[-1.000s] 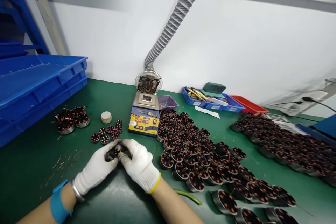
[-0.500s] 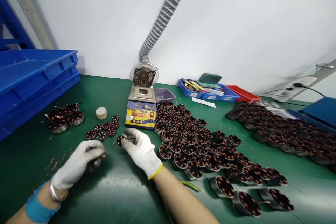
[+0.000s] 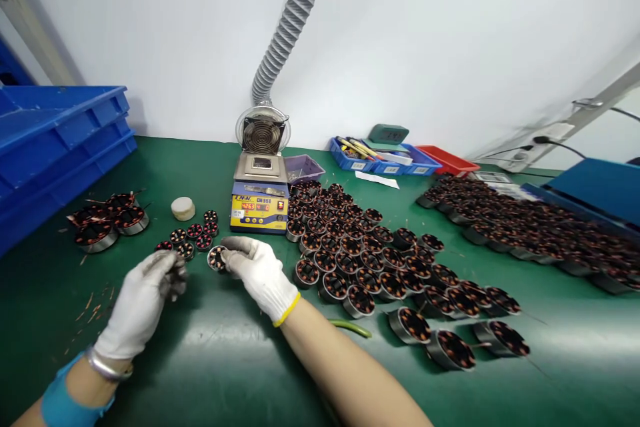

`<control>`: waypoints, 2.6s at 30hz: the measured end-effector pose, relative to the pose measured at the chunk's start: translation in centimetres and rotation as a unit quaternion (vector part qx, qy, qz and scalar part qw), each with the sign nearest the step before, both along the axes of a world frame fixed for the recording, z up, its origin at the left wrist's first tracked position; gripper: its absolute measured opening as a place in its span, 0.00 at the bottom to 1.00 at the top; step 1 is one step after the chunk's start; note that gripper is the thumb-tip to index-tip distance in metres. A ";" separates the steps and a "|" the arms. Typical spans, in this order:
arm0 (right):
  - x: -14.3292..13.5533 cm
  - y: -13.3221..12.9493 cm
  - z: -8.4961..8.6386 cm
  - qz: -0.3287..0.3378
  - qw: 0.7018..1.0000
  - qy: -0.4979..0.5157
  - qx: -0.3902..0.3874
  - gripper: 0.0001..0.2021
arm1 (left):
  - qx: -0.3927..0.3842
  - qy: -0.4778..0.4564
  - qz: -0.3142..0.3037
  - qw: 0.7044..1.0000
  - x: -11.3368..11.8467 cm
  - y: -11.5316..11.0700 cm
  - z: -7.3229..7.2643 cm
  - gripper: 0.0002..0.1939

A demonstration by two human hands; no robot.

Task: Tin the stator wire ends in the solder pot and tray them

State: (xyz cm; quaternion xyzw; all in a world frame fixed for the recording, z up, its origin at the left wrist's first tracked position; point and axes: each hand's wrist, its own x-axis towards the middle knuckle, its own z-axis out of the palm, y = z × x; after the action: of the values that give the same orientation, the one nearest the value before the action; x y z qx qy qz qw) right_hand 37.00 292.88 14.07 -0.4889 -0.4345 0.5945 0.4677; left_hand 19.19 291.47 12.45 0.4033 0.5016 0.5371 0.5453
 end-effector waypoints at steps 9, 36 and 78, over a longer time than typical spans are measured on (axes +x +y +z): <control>-0.1 -0.1 -0.4 0.000 0.999 -0.029 0.034 0.24 | -0.013 0.076 -0.181 0.980 0.4 -0.6 0.7 0.17; -1.2 -1.1 -0.3 0.000 0.999 0.041 0.014 0.25 | 0.018 0.119 -0.161 0.980 2.0 -0.8 0.0 0.16; -1.0 -2.4 0.9 -0.068 0.942 -0.196 0.266 0.14 | 0.185 0.238 0.019 0.953 -0.1 -1.8 0.9 0.13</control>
State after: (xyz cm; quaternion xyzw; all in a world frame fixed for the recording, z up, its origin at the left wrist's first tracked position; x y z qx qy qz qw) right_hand 35.99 290.46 14.98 -0.4820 -0.6253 0.3170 0.5255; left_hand 19.07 289.71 13.40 0.6038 0.5166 0.5186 0.3156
